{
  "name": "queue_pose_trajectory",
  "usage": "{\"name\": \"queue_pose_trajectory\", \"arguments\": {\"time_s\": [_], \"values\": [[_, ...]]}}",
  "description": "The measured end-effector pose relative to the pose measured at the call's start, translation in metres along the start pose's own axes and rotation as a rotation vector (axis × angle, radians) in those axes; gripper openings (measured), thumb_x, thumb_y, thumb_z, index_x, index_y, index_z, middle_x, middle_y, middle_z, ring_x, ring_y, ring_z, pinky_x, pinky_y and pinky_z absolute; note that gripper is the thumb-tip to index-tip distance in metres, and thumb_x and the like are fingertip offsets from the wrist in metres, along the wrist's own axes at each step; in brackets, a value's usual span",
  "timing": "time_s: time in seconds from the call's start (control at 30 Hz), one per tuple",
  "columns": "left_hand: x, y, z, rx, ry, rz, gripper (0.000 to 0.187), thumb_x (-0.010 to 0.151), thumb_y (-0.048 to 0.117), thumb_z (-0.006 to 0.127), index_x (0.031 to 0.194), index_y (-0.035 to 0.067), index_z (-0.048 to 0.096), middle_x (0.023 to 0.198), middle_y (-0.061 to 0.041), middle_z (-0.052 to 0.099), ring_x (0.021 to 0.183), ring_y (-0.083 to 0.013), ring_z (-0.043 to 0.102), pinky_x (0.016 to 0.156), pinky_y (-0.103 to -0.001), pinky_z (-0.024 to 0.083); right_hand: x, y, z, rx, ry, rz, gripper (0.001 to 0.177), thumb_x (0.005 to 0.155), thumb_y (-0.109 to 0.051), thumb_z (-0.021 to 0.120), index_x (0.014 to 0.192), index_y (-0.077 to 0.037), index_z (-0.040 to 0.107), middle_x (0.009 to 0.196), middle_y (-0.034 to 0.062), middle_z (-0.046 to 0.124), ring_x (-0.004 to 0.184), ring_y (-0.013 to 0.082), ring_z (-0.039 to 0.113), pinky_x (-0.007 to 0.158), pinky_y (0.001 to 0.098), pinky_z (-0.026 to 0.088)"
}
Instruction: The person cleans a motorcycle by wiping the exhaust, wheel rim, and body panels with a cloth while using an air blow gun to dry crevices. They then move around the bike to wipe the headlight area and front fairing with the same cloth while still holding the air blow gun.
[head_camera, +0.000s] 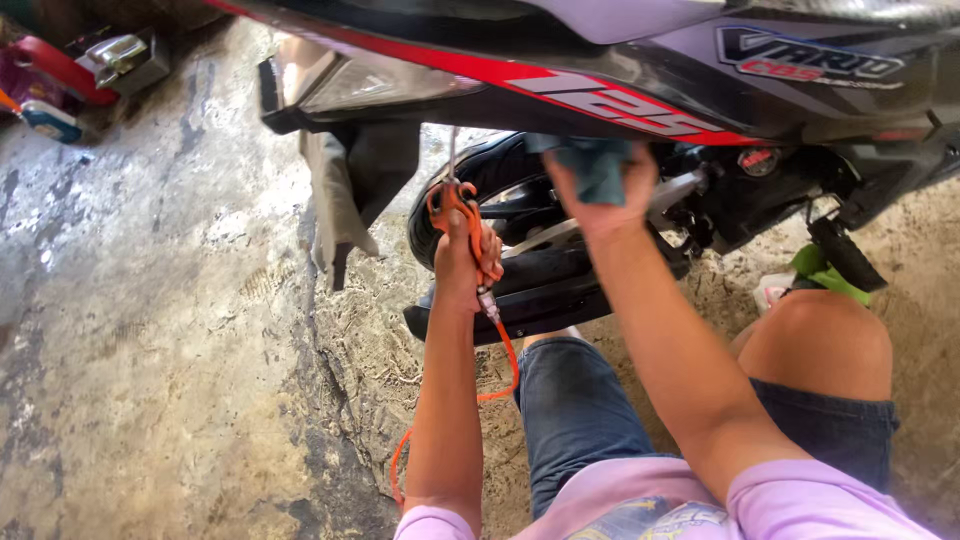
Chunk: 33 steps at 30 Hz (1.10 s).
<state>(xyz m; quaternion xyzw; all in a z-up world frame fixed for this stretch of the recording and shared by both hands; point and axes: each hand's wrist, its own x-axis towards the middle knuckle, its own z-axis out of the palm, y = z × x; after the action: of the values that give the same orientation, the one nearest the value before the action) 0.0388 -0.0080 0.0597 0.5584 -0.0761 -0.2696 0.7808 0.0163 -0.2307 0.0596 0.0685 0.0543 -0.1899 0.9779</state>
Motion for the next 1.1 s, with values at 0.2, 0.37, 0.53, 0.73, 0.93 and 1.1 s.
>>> {"name": "queue_pose_trajectory", "arguments": {"time_s": [0.2,0.37,0.53,0.73,0.93,1.1], "values": [[-0.016,-0.001,-0.002,0.048,-0.023,-0.024,0.068,0.096,0.071,0.052,0.068,0.009,0.048,0.05,-0.003,0.043,0.04,-0.0132,0.047,0.038,-0.026,0.038,-0.022,-0.036,-0.009,-0.098,-0.106,0.043,0.054,0.103,-0.046,0.039,0.133,-0.006,0.059,0.133,0.0189,0.064,0.123,0.0401,0.06,0.095,0.0575,0.049],[-0.042,-0.013,-0.009,0.205,0.0,-0.019,0.06,0.092,0.067,0.055,0.087,0.008,0.058,0.05,-0.001,0.046,0.037,-0.0113,0.046,0.04,-0.027,0.046,0.007,-0.059,-0.02,0.033,0.018,-0.115,0.049,0.104,-0.04,0.035,0.129,-0.004,0.057,0.129,0.0196,0.062,0.123,0.0392,0.056,0.101,0.0654,0.05],[-0.035,-0.034,0.009,0.382,-0.105,0.057,0.05,0.097,0.054,0.061,0.103,0.005,0.063,0.059,0.0,0.053,0.046,-0.0109,0.053,0.042,-0.025,0.043,0.012,-0.05,-0.025,0.042,0.096,0.02,0.055,0.099,-0.039,0.034,0.134,-0.004,0.058,0.134,0.0213,0.064,0.132,0.0391,0.056,0.106,0.0665,0.049],[-0.033,-0.033,-0.028,0.387,0.299,0.035,0.061,0.102,0.059,0.054,0.073,0.005,0.056,0.053,-0.001,0.052,0.044,-0.0123,0.058,0.039,-0.026,0.043,0.025,-0.053,-0.02,0.38,0.399,-0.13,0.065,0.095,-0.058,0.056,0.128,-0.002,0.054,0.124,0.0235,0.059,0.122,0.0421,0.056,0.1,0.0689,0.047],[-0.046,-0.037,-0.028,0.18,0.501,0.119,0.06,0.099,0.063,0.049,0.072,0.009,0.056,0.052,-0.002,0.052,0.043,-0.0134,0.057,0.038,-0.025,0.04,0.073,0.092,-0.011,0.06,0.272,0.182,0.036,0.087,-0.048,0.056,0.102,-0.017,0.068,0.103,0.0083,0.07,0.104,0.0323,0.064,0.088,0.0557,0.053],[-0.051,-0.042,-0.03,0.235,0.455,0.144,0.063,0.102,0.062,0.048,0.073,0.006,0.056,0.054,-0.004,0.056,0.044,-0.012,0.055,0.039,-0.024,0.039,0.011,0.121,0.012,-0.135,-0.12,0.33,0.029,0.101,-0.028,0.051,0.117,-0.011,0.068,0.111,0.0075,0.072,0.101,0.025,0.068,0.086,0.0395,0.056]]}}
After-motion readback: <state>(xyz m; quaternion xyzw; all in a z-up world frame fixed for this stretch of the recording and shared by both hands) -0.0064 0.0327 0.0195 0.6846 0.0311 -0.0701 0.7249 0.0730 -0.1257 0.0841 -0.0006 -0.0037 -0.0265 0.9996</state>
